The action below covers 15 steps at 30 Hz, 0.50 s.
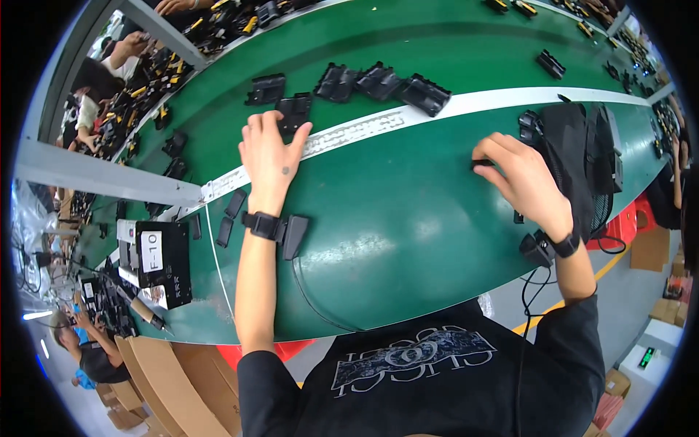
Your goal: The person picks up a black plastic housing, places a small component inside, and fits a cover onto it before setting the unit aside.
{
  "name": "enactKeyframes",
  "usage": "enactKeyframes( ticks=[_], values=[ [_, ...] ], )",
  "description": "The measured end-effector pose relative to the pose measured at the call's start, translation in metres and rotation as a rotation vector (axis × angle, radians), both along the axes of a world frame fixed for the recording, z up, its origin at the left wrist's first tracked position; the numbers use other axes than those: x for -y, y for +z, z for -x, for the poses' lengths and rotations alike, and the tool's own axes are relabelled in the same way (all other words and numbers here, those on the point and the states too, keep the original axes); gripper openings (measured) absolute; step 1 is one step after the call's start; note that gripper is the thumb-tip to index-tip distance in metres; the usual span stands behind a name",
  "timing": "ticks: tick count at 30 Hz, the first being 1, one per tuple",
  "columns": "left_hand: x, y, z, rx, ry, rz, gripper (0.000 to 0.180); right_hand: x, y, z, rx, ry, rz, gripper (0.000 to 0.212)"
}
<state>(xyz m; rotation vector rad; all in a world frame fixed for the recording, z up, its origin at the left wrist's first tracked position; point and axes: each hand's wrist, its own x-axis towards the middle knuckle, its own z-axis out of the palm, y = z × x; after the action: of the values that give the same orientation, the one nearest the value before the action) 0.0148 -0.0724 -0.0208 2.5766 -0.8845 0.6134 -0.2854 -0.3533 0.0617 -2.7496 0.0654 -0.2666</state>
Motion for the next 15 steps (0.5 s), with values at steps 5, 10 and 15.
enactKeyframes(
  ticks=[5,10,15],
  values=[
    [0.001,-0.003,0.000,0.005,-0.083,-0.001,0.025,-0.007,0.011,-0.044,-0.236,0.057,0.150,0.014],
    [-0.015,0.009,0.017,-0.094,-0.154,0.036,0.021,-0.015,0.011,-0.034,-0.179,0.215,-0.006,0.013],
    [-0.014,0.032,0.055,-0.330,-0.348,0.170,0.034,-0.017,0.009,-0.037,-0.451,0.276,0.039,0.014]
  ],
)
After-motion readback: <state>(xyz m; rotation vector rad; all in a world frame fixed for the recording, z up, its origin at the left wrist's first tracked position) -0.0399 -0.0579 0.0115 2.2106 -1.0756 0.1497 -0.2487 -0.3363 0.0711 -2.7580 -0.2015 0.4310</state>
